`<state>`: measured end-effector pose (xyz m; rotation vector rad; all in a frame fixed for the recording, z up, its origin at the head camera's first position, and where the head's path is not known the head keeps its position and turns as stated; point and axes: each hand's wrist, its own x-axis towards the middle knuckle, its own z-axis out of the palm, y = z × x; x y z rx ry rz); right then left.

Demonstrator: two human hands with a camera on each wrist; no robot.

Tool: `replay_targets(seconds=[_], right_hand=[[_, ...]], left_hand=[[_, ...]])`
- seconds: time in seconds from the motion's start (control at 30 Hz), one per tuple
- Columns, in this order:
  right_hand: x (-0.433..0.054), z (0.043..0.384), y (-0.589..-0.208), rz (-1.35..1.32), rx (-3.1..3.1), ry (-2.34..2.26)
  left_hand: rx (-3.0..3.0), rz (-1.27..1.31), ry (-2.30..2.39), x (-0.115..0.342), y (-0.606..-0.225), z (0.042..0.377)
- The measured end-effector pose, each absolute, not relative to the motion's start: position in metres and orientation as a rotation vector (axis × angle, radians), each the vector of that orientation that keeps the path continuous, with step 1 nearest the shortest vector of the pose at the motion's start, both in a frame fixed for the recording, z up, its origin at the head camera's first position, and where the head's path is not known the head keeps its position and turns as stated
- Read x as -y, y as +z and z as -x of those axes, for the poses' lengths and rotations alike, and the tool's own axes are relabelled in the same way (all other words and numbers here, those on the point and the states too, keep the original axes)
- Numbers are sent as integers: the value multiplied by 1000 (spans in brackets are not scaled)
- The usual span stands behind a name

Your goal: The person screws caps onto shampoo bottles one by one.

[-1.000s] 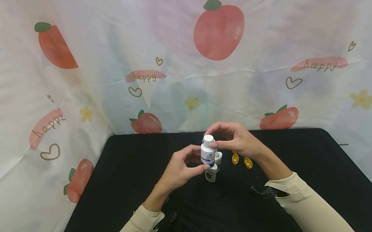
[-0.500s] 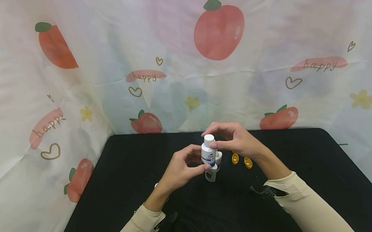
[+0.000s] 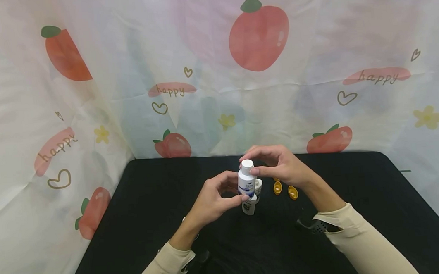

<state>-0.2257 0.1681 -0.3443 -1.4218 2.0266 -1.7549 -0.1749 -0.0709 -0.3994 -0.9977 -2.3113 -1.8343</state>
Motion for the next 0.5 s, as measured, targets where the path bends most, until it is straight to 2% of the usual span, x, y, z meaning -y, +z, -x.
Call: replay_targets(seconds=[0.5], right_hand=[[-158,217,-349,1272,-2183,-1831]], left_hand=[[2327,901,-1787,71,-402,176]])
